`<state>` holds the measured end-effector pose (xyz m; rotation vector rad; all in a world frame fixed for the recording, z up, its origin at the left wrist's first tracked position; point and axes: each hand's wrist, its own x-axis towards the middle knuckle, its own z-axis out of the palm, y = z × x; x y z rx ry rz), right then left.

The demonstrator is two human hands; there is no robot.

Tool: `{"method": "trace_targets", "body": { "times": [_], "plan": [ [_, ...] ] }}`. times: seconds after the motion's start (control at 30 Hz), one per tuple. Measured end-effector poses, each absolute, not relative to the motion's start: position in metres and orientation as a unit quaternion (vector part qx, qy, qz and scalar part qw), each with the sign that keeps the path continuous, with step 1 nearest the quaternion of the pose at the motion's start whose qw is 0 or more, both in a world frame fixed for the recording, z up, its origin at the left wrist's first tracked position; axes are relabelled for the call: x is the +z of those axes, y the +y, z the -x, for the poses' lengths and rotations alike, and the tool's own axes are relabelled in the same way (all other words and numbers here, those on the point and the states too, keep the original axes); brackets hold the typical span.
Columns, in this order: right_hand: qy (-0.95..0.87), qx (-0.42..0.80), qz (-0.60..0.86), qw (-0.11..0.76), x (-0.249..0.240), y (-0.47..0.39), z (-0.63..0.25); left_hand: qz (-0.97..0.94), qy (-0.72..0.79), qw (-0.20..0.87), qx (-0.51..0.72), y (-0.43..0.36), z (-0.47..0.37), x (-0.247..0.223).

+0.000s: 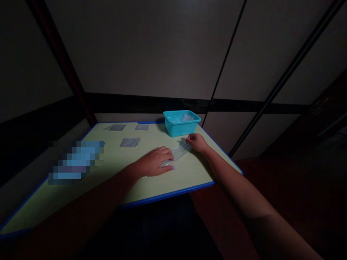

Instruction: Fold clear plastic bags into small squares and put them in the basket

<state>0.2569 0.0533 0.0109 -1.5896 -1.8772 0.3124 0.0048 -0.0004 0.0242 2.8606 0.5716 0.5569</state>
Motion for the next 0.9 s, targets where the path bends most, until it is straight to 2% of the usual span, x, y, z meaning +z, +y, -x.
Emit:
{"method": "trace_targets", "body": {
  "times": [0.3, 0.9],
  "plan": [
    [-0.694, 0.224, 0.531, 0.432, 0.015, 0.049, -0.254, -0.963, 0.195, 0.077, 0.17, -0.001, -0.006, 0.024],
    [-0.692, 0.281, 0.515, 0.421, 0.064, 0.03, -0.219, -0.965, 0.197, 0.049, 0.167, -0.001, -0.005, 0.021]
  ]
}}
